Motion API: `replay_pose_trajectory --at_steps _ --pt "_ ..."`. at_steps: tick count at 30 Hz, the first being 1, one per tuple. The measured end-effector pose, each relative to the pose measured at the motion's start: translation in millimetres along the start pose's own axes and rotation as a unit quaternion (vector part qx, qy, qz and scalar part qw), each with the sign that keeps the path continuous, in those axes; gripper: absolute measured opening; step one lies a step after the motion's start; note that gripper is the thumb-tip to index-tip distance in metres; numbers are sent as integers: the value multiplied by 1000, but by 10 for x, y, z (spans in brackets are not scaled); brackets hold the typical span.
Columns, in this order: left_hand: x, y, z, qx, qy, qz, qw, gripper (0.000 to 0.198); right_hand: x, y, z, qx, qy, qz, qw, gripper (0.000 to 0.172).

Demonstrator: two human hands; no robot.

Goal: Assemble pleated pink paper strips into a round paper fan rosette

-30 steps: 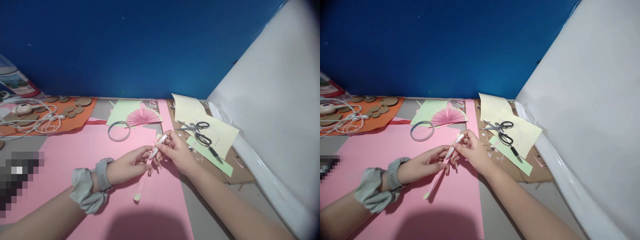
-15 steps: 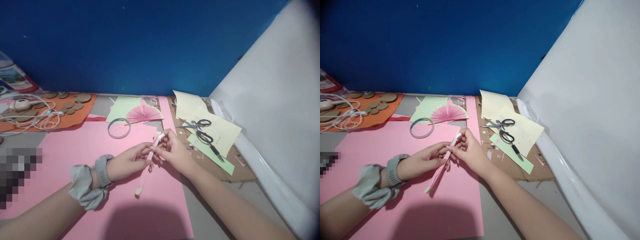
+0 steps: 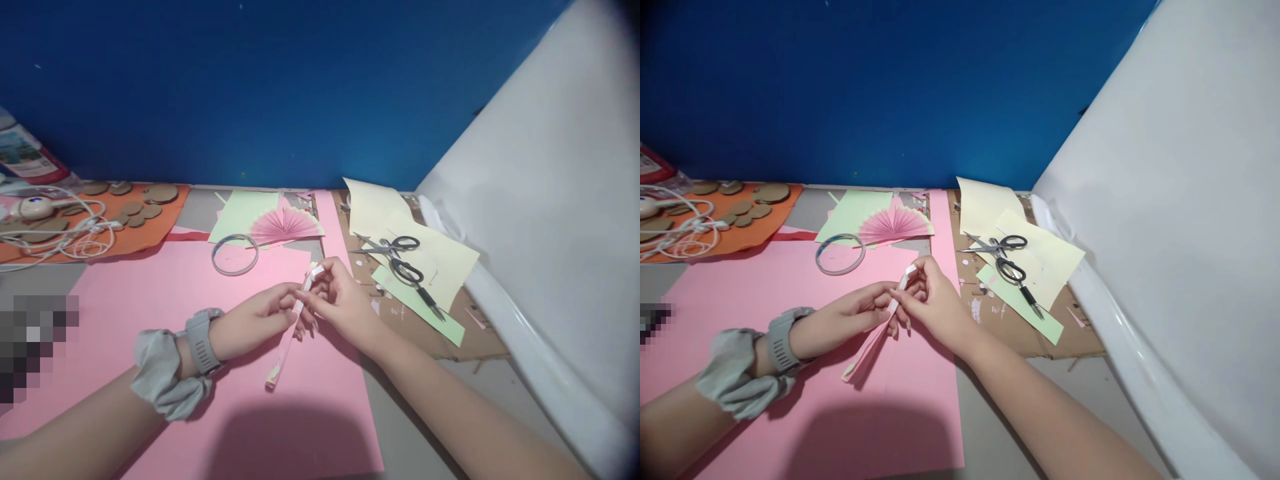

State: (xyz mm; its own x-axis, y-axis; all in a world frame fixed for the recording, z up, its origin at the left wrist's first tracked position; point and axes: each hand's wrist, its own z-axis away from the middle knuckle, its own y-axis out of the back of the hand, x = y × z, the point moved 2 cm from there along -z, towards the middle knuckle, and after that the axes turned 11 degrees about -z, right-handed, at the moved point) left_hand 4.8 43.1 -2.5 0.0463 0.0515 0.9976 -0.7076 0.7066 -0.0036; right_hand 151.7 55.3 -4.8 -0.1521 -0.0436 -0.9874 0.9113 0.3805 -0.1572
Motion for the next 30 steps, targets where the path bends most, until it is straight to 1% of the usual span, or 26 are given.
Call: replay_pose_trajectory --at_steps 4,7,10,14,17,20,23,25,30 --pt "-7 8 10 3 2 -8 1000 30 17 -2 -2 -5 -18 -11 1000 19" --pt "-42 16 17 20 17 -23 999 37 18 10 -11 14 -19 5 1000 20" --pt "-80 11 20 33 23 -13 999 44 20 22 -22 28 -16 16 999 21" --pt "-99 -2 19 30 16 11 999 48 38 20 -26 28 -16 27 999 22" --pt "-103 2 15 27 18 6 999 49 43 15 -28 32 -9 27 999 23" --pt "-96 5 6 33 14 4 999 50 43 25 -49 28 -21 -15 999 24" --pt "-84 -6 -1 33 11 6 999 47 49 38 -80 -4 -44 -94 995 25" --pt "-85 -15 1 31 9 9 999 47 55 44 -91 -17 -54 -116 992 26" --pt "-106 -9 21 41 11 11 999 52 54 29 -72 13 -50 -57 997 27"
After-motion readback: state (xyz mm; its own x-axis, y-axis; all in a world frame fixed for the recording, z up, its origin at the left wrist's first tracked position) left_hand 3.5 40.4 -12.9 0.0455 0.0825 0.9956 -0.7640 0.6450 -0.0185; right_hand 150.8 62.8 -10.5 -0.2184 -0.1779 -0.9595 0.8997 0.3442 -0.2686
